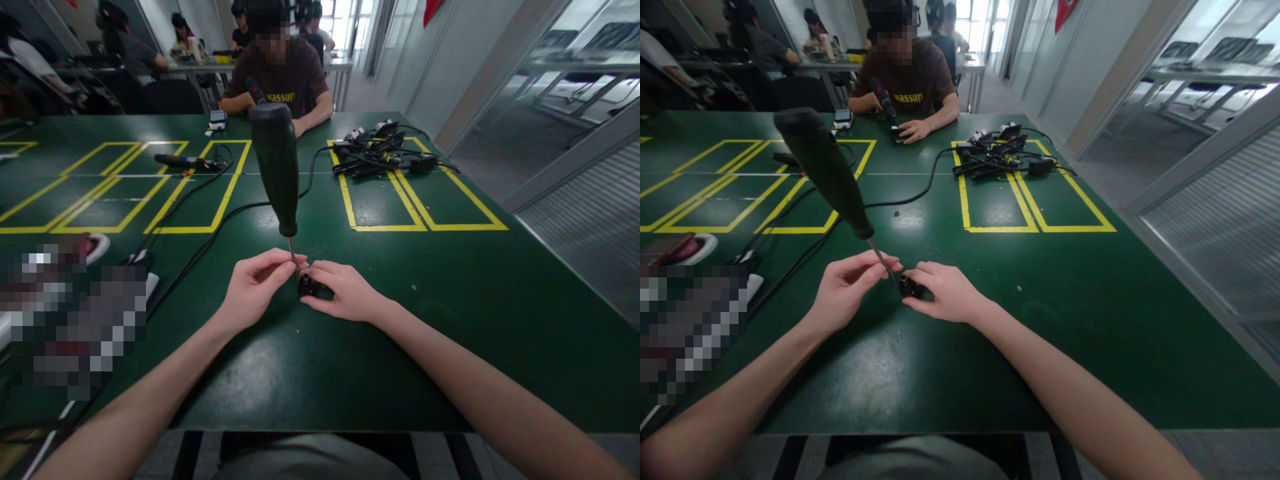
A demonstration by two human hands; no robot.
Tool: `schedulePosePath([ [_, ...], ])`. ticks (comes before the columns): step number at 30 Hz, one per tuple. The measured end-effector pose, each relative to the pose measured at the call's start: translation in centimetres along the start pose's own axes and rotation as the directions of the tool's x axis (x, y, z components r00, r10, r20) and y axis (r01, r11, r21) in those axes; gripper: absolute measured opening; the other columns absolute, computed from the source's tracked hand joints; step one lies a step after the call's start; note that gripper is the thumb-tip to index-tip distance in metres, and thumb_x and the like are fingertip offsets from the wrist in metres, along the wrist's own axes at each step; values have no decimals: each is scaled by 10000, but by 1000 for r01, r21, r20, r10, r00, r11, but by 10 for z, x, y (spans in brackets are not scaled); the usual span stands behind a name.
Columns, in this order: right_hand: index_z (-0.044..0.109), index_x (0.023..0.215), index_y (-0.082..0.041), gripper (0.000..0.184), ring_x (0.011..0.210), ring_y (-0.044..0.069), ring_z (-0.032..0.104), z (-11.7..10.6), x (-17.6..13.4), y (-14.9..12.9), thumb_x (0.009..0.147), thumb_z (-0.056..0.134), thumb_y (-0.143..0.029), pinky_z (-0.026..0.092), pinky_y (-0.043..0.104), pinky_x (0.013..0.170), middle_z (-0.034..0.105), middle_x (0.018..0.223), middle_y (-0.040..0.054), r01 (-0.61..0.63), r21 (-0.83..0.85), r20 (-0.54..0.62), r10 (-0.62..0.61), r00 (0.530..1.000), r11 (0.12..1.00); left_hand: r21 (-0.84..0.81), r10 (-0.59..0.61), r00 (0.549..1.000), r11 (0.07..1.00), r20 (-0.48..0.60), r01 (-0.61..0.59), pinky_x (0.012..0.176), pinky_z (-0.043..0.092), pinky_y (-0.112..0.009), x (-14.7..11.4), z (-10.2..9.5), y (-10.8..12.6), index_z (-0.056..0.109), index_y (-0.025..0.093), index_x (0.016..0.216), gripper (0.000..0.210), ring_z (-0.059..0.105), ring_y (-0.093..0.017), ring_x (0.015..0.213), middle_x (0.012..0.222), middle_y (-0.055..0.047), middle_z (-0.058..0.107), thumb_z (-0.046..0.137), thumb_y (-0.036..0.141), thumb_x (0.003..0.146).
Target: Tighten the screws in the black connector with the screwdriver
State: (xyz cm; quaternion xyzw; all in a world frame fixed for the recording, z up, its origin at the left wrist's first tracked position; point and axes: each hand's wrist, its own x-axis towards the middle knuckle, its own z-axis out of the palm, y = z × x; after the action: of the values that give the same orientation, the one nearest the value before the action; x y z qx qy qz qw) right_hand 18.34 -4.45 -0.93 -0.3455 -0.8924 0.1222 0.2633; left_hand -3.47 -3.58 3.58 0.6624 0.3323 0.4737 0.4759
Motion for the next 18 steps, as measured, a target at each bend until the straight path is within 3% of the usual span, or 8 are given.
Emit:
schedulePosePath([
  [18,640,1111,-172,225,917,232,679,0,0,0,984,673,-355,543,328,764,700,1011,98,-12,13,3,12,1000,1000,-9,2,1000,1000,-30,-2,815,646,-282,0,3,2,824,194,892,131,781,-172,840,901,-54,834,775,313,871],
])
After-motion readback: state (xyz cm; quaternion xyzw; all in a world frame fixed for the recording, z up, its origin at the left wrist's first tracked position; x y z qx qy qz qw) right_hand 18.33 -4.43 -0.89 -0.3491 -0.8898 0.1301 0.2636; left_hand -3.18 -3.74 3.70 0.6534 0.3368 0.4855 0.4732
